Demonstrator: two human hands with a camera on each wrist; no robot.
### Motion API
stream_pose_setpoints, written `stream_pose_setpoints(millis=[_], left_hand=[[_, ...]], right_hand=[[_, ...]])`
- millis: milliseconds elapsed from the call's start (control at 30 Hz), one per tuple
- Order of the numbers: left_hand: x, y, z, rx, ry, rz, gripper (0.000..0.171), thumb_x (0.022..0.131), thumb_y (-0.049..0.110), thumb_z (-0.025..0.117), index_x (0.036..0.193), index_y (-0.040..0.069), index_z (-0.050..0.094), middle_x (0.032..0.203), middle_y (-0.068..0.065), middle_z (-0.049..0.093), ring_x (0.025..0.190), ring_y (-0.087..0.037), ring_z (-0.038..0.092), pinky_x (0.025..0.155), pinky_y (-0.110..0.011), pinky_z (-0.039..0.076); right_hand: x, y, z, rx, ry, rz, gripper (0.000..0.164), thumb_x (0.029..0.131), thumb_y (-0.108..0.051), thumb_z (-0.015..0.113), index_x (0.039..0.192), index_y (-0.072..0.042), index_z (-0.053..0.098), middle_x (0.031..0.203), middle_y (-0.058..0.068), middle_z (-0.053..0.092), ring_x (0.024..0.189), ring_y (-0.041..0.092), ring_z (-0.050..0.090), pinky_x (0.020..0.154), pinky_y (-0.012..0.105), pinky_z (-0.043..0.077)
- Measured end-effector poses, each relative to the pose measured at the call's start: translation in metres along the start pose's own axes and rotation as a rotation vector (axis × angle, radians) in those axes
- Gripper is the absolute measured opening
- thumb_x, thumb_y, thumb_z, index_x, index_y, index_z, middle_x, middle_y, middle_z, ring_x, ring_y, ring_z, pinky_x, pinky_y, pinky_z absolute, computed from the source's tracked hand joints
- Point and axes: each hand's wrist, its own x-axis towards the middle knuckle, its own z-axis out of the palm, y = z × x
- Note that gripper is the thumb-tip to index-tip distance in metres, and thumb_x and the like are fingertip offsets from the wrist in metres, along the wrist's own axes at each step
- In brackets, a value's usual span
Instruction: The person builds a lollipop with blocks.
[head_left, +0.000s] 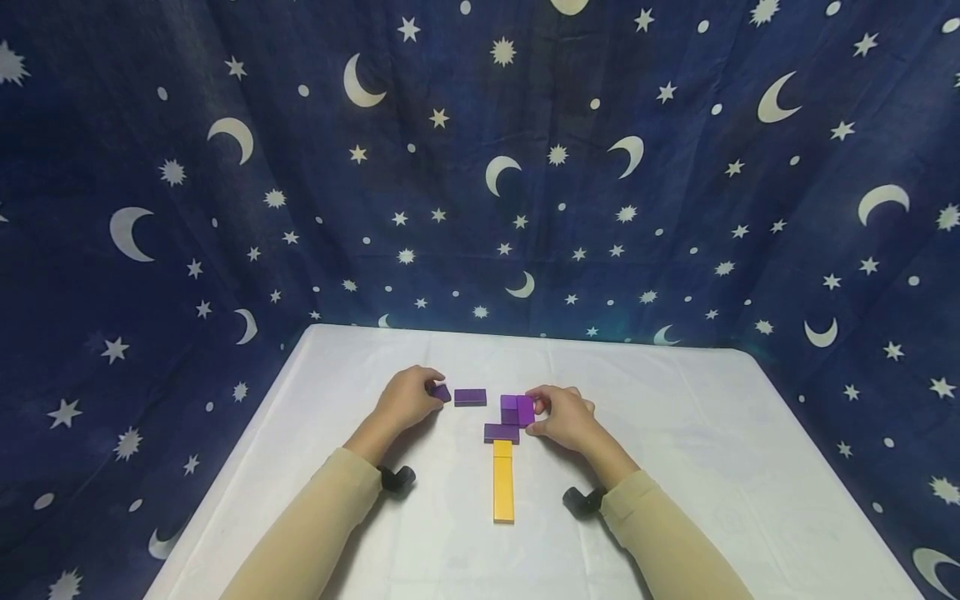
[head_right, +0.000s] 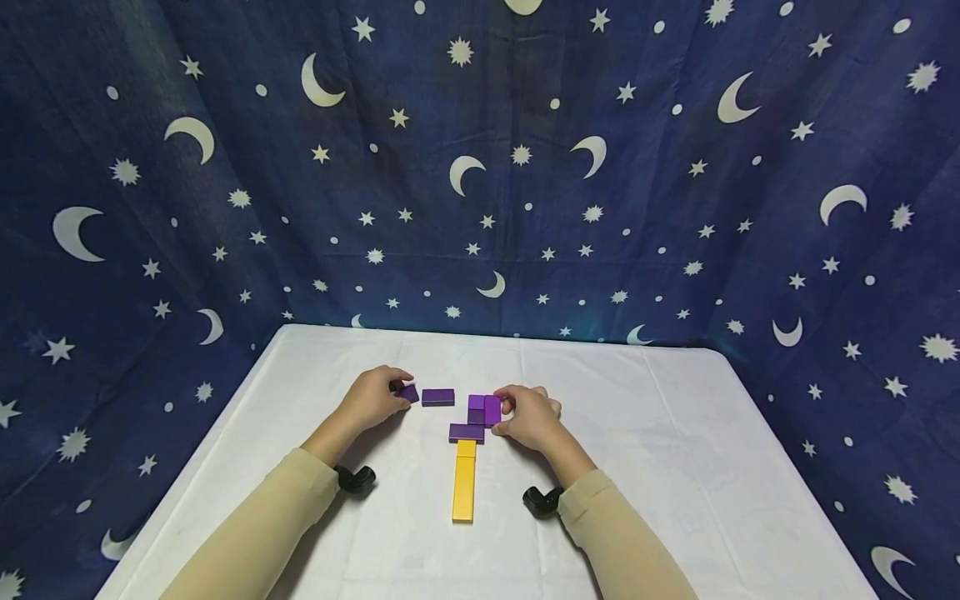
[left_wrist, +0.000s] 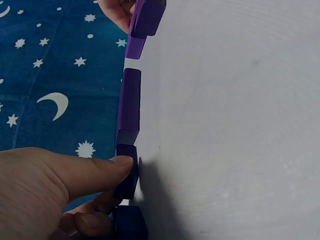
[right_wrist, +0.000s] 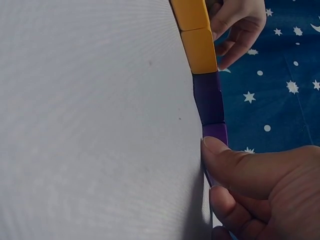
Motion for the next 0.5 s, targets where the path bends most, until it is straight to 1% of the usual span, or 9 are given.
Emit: stream_pose_setpoints(millis=[167, 300, 367, 500], left_hand=[[0.0019, 0.0005, -0.0008, 0.000, -0.011, -0.011, 0.037, 0.086, 0.015, 0.089, 0.121, 0.014, 0.081, 0.109, -0.006, 0.075, 0.106, -0.026, 0.070, 0.105, -0.051, 0.054], [0.0027, -0.0001, -0.0027, -0.026, -0.019, -0.007, 0.034, 0.085, 0.011, 0.088, 0.117, 0.013, 0.081, 0.107, -0.005, 0.076, 0.103, -0.024, 0.069, 0.103, -0.050, 0.055], [0.0027, -0.0004, -0.0041, -0.048, -0.022, -0.008, 0.034, 0.084, 0.009, 0.087, 0.117, 0.013, 0.081, 0.107, -0.005, 0.075, 0.100, -0.023, 0.069, 0.099, -0.048, 0.056], [0.0022, -0.0013, -0.0061, -0.092, -0.031, -0.011, 0.035, 0.082, 0.006, 0.085, 0.116, 0.012, 0.080, 0.106, -0.006, 0.074, 0.094, -0.022, 0.066, 0.087, -0.041, 0.057]], right_hand=[[-0.0006, -0.0007, 0.0000, 0.003, 0.001, 0.005, 0.064, 0.076, -0.021, 0.098, 0.135, -0.019, 0.073, 0.093, -0.004, 0.064, 0.113, 0.027, 0.053, 0.107, 0.060, 0.029], [-0.0013, -0.0012, -0.0005, 0.006, 0.001, 0.007, 0.064, 0.076, -0.021, 0.098, 0.135, -0.019, 0.073, 0.094, -0.004, 0.065, 0.114, 0.027, 0.053, 0.108, 0.060, 0.029], [-0.0016, -0.0013, -0.0008, 0.007, 0.002, 0.005, 0.064, 0.076, -0.021, 0.098, 0.135, -0.019, 0.073, 0.094, -0.004, 0.065, 0.114, 0.028, 0.053, 0.108, 0.060, 0.029], [-0.0020, -0.0013, -0.0015, 0.010, 0.002, 0.003, 0.064, 0.076, -0.021, 0.099, 0.134, -0.019, 0.074, 0.094, -0.004, 0.065, 0.114, 0.027, 0.054, 0.108, 0.060, 0.029]])
